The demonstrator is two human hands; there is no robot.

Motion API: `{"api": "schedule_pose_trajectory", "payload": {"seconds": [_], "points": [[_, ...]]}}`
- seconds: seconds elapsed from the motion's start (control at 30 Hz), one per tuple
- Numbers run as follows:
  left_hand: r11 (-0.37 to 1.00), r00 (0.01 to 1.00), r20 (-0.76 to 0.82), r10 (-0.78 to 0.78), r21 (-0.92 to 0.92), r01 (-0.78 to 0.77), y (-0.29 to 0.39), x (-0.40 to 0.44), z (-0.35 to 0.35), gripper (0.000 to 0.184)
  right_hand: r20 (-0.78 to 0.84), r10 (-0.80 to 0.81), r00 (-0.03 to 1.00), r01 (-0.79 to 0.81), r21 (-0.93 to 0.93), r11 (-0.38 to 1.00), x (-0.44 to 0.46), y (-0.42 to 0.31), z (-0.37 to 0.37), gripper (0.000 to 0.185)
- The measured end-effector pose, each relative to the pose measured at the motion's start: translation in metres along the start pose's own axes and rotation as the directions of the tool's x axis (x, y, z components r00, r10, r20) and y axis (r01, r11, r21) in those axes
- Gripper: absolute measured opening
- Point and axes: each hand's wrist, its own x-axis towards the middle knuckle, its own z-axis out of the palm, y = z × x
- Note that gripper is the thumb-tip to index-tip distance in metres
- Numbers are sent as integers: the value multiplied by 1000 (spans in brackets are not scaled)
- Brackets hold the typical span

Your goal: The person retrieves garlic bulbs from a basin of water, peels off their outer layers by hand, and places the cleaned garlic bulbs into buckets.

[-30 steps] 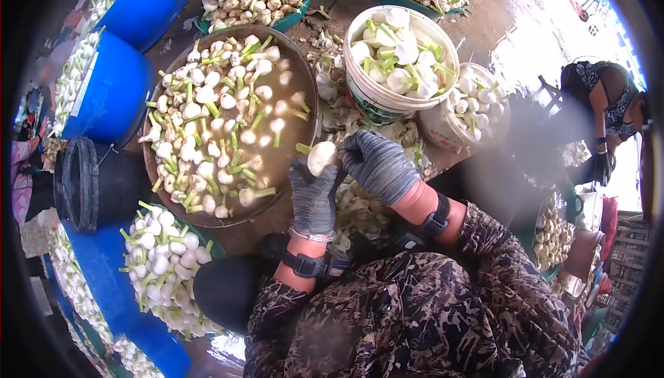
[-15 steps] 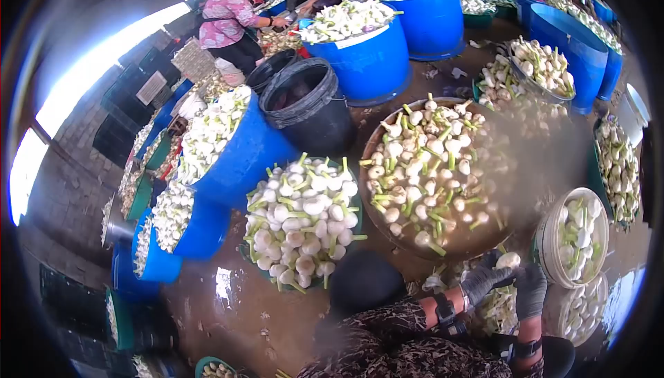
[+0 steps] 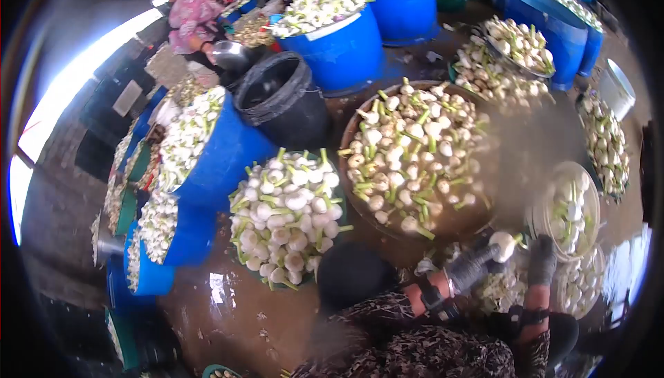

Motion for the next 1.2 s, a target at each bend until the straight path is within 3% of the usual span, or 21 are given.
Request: {"api": "schedule_pose_trajectory", "payload": {"seconds": [0.03,0.13,0.2,0.27,0.33,0.47,0.53,0.57,0.6,0.67,0.73,0.8,0.83,0.87,0.93,0.97,1.0,1.07,1.1,1.13,1.2], "points": [[998,998,-6,59,35,-59,5,1,-1,48,45,-135,990,137,-54,989,-13,-46,-10,27],[998,997,-71,-7,65,11,12,0,-2,36,137,-529,838,542,-80,837,-43,-158,-29,35],[983,996,-32,-85,162,89,16,1,1,42,144,-564,813,578,-87,811,-54,-159,-22,24],[982,992,63,-107,163,96,17,-2,7,52,51,-495,868,497,-69,865,-60,-146,-10,16],[876,999,-2,-54,480,48,20,-8,22,56,59,-537,842,538,-173,825,-61,-146,-10,14],[764,995,-25,-99,638,92,22,-8,18,63,123,-351,928,370,-215,904,-65,-147,-6,14],[425,986,164,-18,894,-142,30,-4,18,70,142,-128,982,123,42,992,-62,-137,-2,17],[388,977,196,-77,909,-152,32,-2,18,72,242,-64,968,1,251,968,-58,-126,1,16],[388,975,203,-89,909,-154,30,-2,20,72,231,-56,971,-3,249,968,-60,-119,2,16],[588,967,243,-74,794,-154,28,-2,26,62,130,-113,985,87,195,977,-59,-130,-2,14],[691,967,226,-121,718,-81,22,2,26,62,149,-318,936,331,-76,940,-64,-144,-18,14],[468,995,40,-88,884,6,15,3,16,61,174,-270,947,281,-42,959,-64,-141,-13,15],[253,994,100,-53,964,-83,16,5,19,59,169,-265,949,276,-44,960,-62,-137,-12,15],[254,993,103,-62,964,-84,13,6,19,59,241,-156,958,159,6,987,-59,-131,-11,16],[398,949,256,186,863,-311,7,8,19,55,310,-50,949,37,46,998,-51,-117,-9,18],[539,954,211,213,789,-295,3,8,21,51,430,-24,903,-28,112,993,-46,-111,-7,22],[538,953,218,209,789,-298,2,9,18,51,544,-9,839,-100,170,980,-44,-105,-6,26],[892,1000,-9,-20,451,22,1,11,13,58,580,17,814,-176,219,960,-48,-110,-10,31],[980,988,76,-131,161,118,2,8,9,52,577,60,814,-207,192,959,-53,-108,-8,32],[979,988,79,-133,165,118,3,9,15,52,574,102,813,-236,165,958,-57,-105,-4,32],[988,990,-67,-125,-102,118,7,8,28,51,592,49,804,-131,96,987,-64,-82,17,33]]}}
